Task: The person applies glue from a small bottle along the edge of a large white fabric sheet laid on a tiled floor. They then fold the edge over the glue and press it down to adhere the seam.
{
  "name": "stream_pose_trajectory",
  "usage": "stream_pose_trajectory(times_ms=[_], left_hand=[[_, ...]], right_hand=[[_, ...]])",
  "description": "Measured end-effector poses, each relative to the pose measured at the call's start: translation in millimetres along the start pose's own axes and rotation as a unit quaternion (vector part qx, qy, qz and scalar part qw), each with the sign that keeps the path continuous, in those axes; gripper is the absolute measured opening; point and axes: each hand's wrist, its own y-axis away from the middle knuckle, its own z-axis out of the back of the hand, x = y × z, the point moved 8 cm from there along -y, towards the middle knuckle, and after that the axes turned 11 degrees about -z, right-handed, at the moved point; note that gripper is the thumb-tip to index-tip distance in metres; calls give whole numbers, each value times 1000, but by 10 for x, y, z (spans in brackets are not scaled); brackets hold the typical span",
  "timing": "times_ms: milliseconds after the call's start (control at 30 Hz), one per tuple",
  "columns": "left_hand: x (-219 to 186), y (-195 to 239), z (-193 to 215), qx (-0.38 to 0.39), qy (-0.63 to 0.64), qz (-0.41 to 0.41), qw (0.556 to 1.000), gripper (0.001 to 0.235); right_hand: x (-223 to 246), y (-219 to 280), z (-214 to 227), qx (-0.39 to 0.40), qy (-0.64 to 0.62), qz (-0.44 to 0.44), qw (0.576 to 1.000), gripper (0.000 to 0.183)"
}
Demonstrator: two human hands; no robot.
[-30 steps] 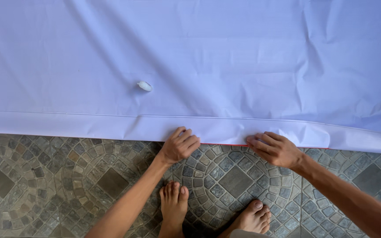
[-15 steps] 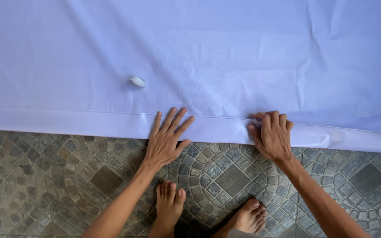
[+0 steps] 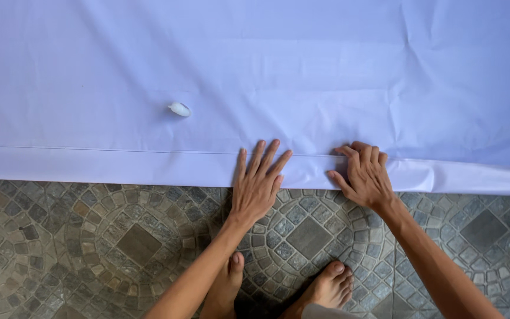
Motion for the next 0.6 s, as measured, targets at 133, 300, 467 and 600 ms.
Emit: stream_pose_trajectory(times_ms=[133, 300, 467, 600], left_hand=[[-132, -123, -31, -24, 8, 17, 1000, 57], [-502, -329, -103, -34, 30, 6, 999, 58], [-523, -322, -200, -33, 9, 10, 999, 55], [-536, -351, -84, -46, -5, 22, 999, 56]], right_hand=[[55, -40, 36, -21, 1, 3, 1000, 65], [329, -17, 375, -86, -35, -6, 996, 59], [883, 241, 341, -73, -80, -18, 994, 70], [846, 205, 314, -57, -124, -55, 989, 62]])
